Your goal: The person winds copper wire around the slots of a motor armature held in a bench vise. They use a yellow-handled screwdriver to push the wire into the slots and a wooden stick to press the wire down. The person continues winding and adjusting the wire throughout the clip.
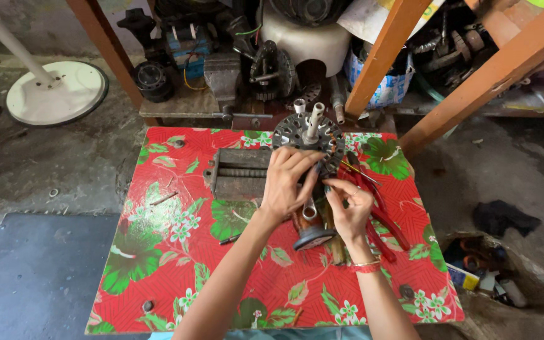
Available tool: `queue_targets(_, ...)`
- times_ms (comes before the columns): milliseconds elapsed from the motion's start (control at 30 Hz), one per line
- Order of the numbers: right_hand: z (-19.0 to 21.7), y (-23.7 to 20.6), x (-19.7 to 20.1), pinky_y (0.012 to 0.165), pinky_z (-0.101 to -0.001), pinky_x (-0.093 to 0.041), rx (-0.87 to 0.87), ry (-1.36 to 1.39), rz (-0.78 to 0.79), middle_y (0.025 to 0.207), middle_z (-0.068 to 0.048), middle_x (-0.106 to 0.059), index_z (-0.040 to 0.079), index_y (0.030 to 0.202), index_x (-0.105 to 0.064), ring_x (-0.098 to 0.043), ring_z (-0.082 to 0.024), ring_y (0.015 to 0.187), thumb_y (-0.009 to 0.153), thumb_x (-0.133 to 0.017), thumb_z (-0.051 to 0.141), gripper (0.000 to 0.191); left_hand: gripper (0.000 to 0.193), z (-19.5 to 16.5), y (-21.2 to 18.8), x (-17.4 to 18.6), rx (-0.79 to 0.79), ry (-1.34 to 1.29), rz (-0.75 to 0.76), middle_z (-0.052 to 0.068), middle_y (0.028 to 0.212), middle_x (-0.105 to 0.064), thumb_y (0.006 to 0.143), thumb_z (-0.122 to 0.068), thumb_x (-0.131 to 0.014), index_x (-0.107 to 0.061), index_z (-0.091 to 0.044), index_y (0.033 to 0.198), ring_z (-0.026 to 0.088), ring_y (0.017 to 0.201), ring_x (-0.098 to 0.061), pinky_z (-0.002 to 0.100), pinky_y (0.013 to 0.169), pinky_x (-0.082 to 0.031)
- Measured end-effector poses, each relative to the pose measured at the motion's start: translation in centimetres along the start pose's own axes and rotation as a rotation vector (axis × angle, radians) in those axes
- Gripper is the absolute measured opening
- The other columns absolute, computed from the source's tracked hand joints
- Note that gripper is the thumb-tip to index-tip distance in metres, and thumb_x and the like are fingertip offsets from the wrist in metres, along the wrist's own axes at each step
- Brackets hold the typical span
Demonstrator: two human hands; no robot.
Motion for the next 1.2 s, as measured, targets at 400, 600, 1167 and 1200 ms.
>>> queue_targets(400,3.7,-1.2,0.0,0.061,-0.0248,-0.047,-0.018,-0.076,0.101,0.072,-0.005,-0.068,-0.007,0.094,-0.073,-0.059,-0.008,0.064,0.088,-0.070,0.003,0.011,0.018,-2.6,-0.1,-0.9,0.220,-0.059,-0.099,-0.001,0.099,-0.075,0.080,-0.018,-0.078,-0.079,-0.013,0.098,0.020,0.098,-0.063,0.037,0.094,-0.043)
queue_targets(600,5.3,-1.7,0.6,0.073,-0.0290,-0.056,0.094,-0.287,-0.012,0.085,-0.010,-0.076,-0.004,0.100,-0.073,-0.072,-0.015,0.076,0.090,-0.062,-0.001,0.015,0.020,-3.4,0.6,-0.3,0.341,-0.031,0.002,0.001,0.091,-0.075,0.074,-0.017,-0.077,-0.081,-0.013,0.093,0.021,0.091,-0.061,0.037,0.089,-0.042)
queue_targets(1167,-0.9,5.3,5.3,0.072,-0.0507,-0.054,-0.003,-1.131,0.309,0.092,-0.028,-0.067,-0.005,0.087,-0.070,-0.068,-0.043,0.083,0.080,-0.064,-0.009,0.010,0.030,-1.4,-1.8,0.1,-0.036,0.010,0.047,-0.002,0.121,-0.070,0.091,-0.020,-0.071,-0.071,-0.014,0.120,0.020,0.106,-0.061,0.039,0.097,-0.043)
queue_targets(1200,-1.0,5.4,5.2,0.069,-0.0497,-0.055,-0.015,-1.093,0.320,0.093,-0.028,-0.067,-0.006,0.089,-0.069,-0.067,-0.043,0.081,0.074,-0.063,-0.012,0.017,0.031,-1.4,-1.9,0.2,-0.037,0.009,0.057,-0.002,0.123,-0.070,0.091,-0.020,-0.070,-0.071,-0.014,0.121,0.021,0.107,-0.061,0.039,0.098,-0.043)
Point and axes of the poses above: each hand's wrist, its own y-axis towards the middle knuckle, its own x-axis out of the back of the hand, z = x × y, the point moved 1 cm from there along y, towards the middle knuckle
